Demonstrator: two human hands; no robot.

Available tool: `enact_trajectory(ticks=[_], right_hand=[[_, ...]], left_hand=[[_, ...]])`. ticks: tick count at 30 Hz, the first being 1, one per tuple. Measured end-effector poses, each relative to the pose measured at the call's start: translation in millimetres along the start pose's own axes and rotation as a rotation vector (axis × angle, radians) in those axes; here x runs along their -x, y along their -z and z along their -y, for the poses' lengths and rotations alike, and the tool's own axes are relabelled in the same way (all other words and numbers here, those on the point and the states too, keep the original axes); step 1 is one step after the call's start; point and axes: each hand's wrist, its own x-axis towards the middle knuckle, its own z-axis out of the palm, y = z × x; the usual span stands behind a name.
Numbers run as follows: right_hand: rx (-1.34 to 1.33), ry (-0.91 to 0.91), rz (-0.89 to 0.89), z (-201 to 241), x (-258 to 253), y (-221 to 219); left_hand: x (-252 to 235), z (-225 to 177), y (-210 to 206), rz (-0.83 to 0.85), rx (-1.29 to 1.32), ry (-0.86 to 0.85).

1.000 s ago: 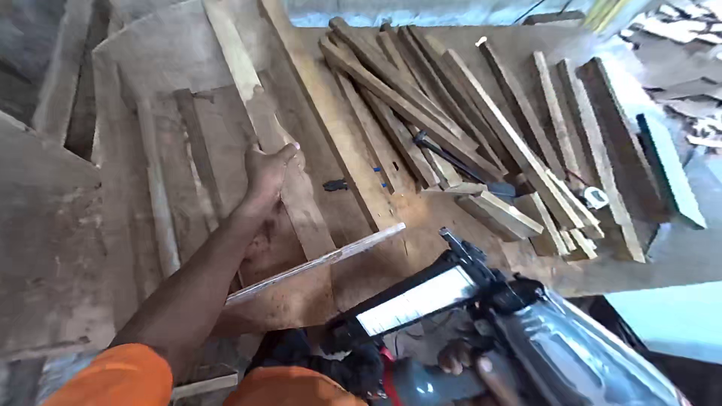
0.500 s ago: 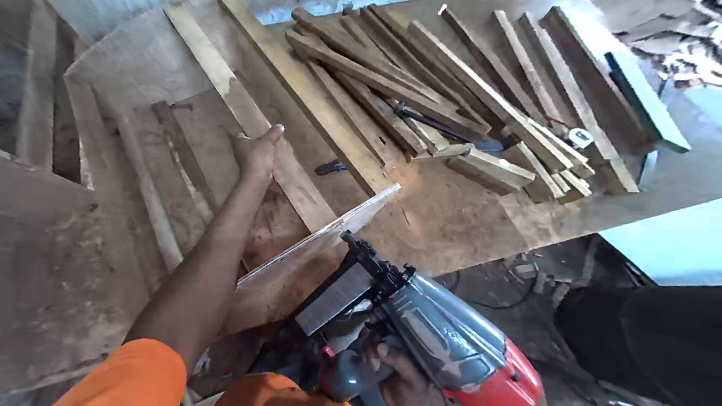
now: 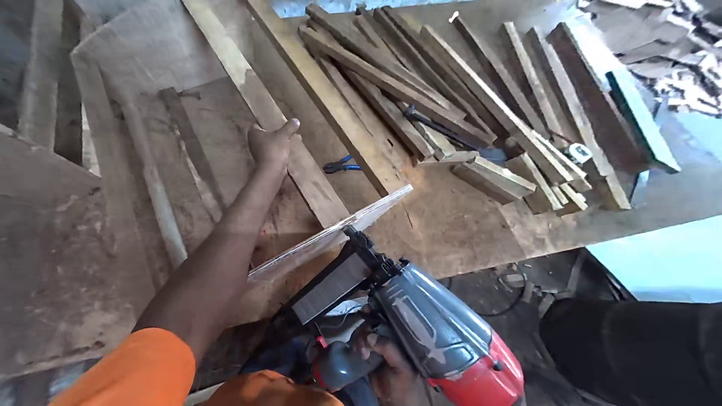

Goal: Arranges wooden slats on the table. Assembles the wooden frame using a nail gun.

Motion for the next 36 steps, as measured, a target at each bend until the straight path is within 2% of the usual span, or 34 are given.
enact_trajectory(ticks=[7, 14, 23, 28, 36], right_hand=[[-0.024, 0.012, 0.116, -0.8, 9.9, 12.3], [-0.025, 0.019, 0.031, -1.9, 5.3, 5.5], [0.000, 0.009, 0.014, -8.3, 0.7, 5.5], [0.010, 0.015, 0.095, -1.0, 10.0, 19.3], [0.066, 0.059, 0.092, -8.7, 13.7, 14.3]], left_hand=[[-0.5, 3.6, 1.4, -0.017, -0.039, 0.054], [1.2, -0.5, 0.4, -0.012, 0.014, 0.012], [0.2, -1.8, 0.5, -0.010, -0.004, 0.022], [-0.8, 2.1, 1.4, -0.001, -0.020, 0.032], [-0.9, 3.9, 0.8, 0.009, 0.029, 0.010]])
